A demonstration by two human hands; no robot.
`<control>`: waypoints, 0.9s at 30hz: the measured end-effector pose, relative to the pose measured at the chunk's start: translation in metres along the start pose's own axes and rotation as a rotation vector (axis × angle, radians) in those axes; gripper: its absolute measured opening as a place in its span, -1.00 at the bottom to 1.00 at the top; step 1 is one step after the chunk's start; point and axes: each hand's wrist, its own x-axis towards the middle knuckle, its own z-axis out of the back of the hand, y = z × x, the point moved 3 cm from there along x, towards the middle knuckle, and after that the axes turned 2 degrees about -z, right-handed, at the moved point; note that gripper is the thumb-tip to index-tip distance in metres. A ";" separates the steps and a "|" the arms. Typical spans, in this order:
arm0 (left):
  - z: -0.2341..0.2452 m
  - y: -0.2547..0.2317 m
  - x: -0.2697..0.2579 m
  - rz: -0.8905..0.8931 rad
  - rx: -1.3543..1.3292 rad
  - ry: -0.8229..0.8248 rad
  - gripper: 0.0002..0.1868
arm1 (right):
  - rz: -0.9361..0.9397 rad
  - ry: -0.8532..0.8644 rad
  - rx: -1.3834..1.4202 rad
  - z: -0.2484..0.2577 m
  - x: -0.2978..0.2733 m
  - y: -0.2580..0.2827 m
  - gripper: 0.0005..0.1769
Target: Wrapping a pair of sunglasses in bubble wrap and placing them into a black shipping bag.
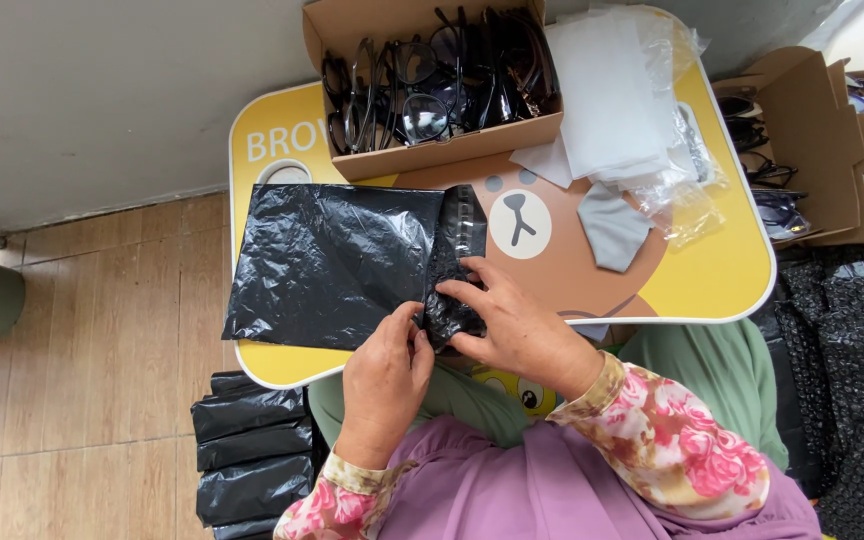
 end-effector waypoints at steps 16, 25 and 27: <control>0.002 0.003 0.006 -0.022 0.037 -0.047 -0.63 | -0.045 -0.146 -0.264 -0.022 0.005 0.001 -0.23; 0.002 0.004 0.006 -0.026 0.030 -0.054 -0.67 | 0.075 0.014 -0.040 0.007 -0.006 0.014 -0.52; 0.000 0.005 0.006 -0.049 0.036 -0.064 -0.69 | 0.078 0.029 -0.125 0.002 -0.005 0.016 -0.49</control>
